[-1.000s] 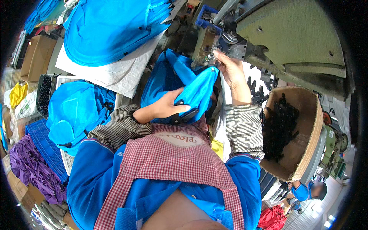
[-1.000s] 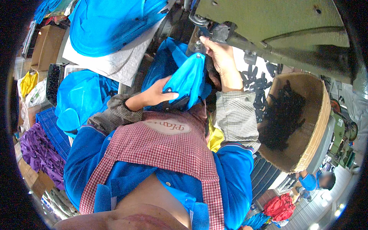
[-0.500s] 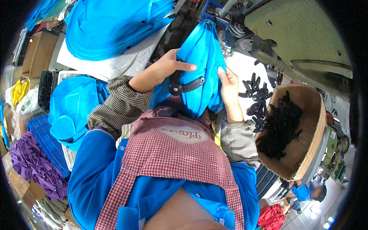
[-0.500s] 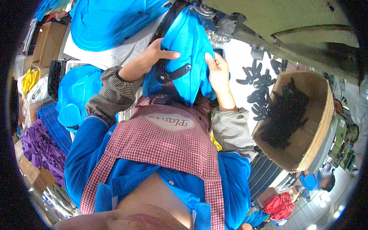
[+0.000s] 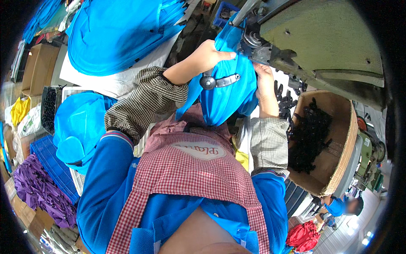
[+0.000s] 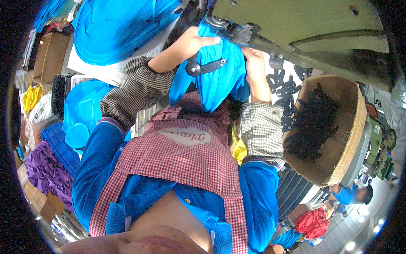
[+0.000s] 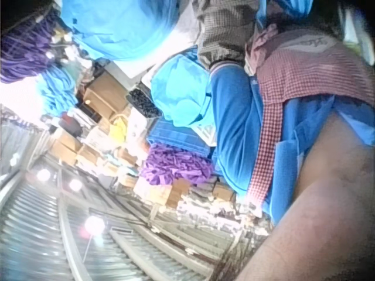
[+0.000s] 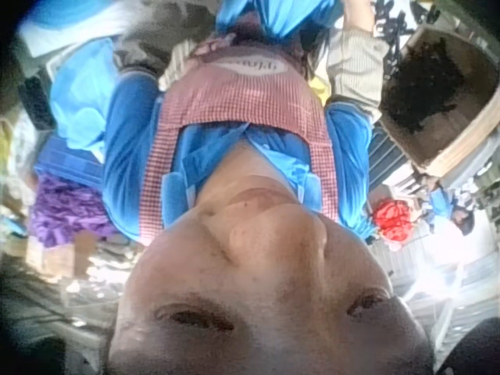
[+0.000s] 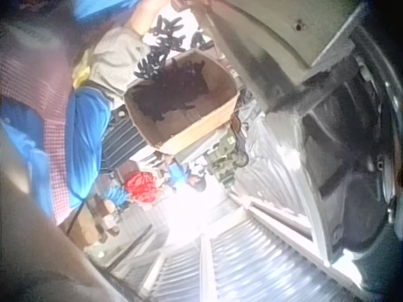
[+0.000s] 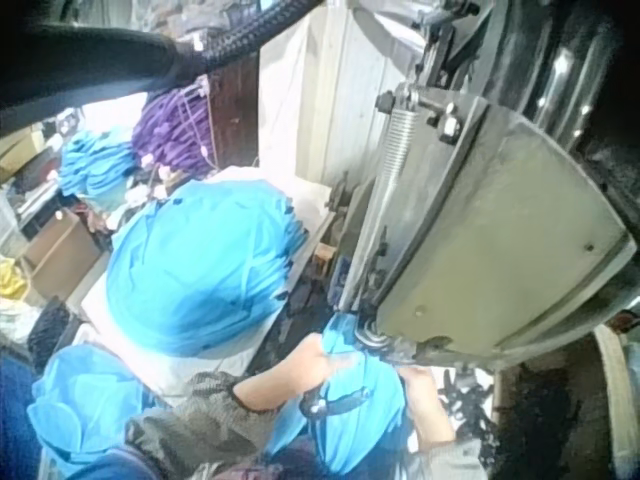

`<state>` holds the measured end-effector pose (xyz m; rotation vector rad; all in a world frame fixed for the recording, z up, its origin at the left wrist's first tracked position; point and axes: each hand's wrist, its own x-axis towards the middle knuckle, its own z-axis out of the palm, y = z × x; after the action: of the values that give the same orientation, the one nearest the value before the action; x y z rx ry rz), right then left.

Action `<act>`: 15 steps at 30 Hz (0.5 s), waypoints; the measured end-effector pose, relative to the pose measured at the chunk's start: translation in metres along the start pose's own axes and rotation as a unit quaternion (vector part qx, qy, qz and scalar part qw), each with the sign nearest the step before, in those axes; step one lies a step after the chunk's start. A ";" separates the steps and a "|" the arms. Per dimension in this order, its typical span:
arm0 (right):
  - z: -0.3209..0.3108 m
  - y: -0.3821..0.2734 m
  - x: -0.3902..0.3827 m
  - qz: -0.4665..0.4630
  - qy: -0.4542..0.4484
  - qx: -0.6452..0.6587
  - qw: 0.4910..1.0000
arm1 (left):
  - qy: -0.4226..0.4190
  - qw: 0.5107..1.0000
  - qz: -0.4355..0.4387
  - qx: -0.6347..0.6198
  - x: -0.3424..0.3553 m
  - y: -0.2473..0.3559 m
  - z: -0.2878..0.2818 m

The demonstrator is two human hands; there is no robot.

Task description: The person sews black plastic clips onto blue fabric bags using a sewing machine. They repeatedly pick up a bag, align a clip, sew it in place, and set the finished bag aside.

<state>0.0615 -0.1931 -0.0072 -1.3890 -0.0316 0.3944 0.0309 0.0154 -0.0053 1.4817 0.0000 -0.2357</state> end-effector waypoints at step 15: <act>0.035 -0.014 -0.057 -0.245 0.187 -0.339 0.889 | 0.073 0.962 -0.113 -0.237 -0.003 -0.003 0.010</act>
<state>0.0029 -0.1778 0.0253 -2.0567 -0.2152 -0.3562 0.0263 0.0052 -0.0072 1.0157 0.3268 -0.2880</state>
